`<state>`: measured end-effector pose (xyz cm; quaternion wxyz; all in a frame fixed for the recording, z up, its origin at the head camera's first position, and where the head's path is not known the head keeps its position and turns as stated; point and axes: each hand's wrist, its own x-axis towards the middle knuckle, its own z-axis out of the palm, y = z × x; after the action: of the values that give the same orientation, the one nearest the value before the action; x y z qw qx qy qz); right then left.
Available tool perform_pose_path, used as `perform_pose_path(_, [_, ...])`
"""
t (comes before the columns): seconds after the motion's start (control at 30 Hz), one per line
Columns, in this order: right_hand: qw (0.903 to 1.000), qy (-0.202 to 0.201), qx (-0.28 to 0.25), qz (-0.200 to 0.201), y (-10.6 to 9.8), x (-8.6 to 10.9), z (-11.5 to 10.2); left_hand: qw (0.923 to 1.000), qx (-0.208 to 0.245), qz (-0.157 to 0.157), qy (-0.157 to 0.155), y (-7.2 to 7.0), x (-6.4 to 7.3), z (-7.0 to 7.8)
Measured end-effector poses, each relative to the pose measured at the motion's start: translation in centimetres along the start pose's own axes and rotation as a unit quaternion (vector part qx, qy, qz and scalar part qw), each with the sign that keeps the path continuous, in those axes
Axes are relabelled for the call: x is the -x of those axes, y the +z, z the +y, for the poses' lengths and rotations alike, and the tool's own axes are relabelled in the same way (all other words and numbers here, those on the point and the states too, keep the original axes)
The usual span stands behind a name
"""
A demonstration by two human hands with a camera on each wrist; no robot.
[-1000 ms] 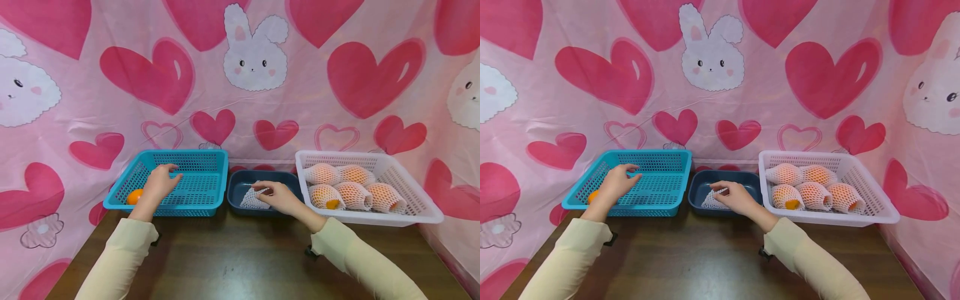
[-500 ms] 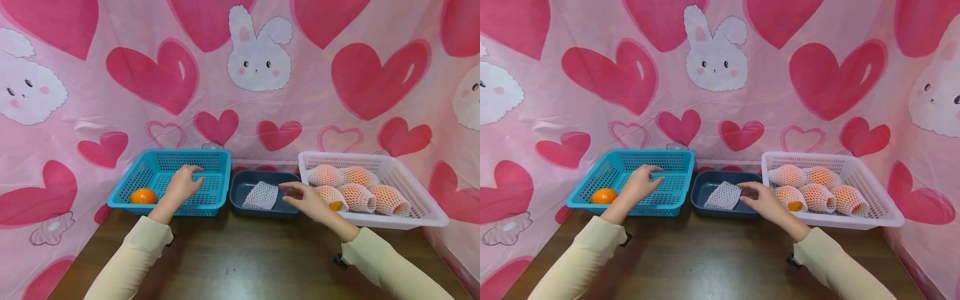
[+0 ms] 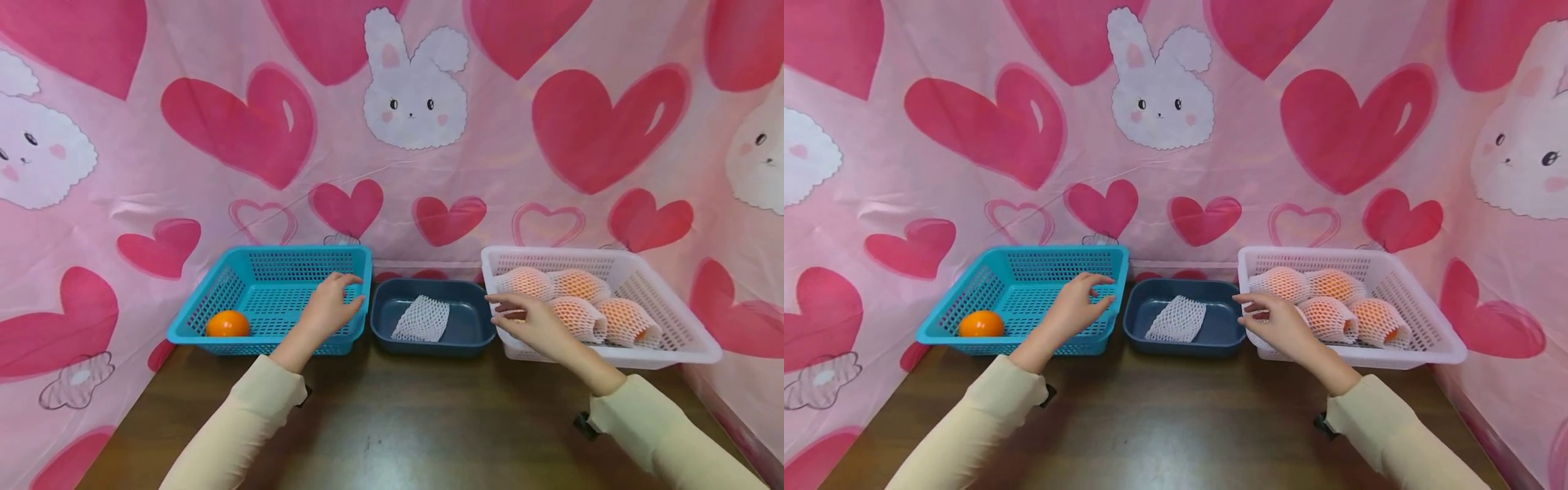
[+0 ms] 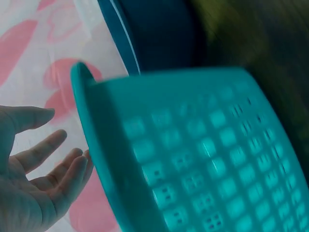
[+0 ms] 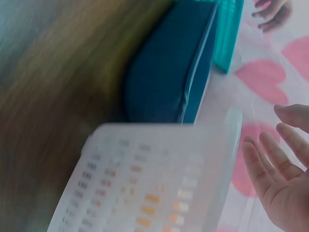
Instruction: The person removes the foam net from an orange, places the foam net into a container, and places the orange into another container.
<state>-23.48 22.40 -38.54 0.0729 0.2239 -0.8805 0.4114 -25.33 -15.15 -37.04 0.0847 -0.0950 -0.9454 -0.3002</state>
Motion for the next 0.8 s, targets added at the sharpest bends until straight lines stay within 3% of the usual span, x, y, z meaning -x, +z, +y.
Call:
perform_pose_path(0.33, [0.9990, 0.028, -0.005, 0.034, -2.8, -0.1, 1.7, 0.9988, 0.041, -0.001, 0.029, 3.2, -0.3, 2.3])
perform_pose_path(0.6, [0.9965, 0.026, 0.030, 0.073, -4.2, 0.3, 4.1, 0.9923, 0.114, -0.009, 0.046, 5.3, 0.0, 3.3])
perform_pose_path(0.8, [0.9937, 0.025, 0.058, 0.093, -5.1, 0.8, 5.8, 0.9870, 0.153, -0.035, 0.034, 6.8, 0.0, 4.3])
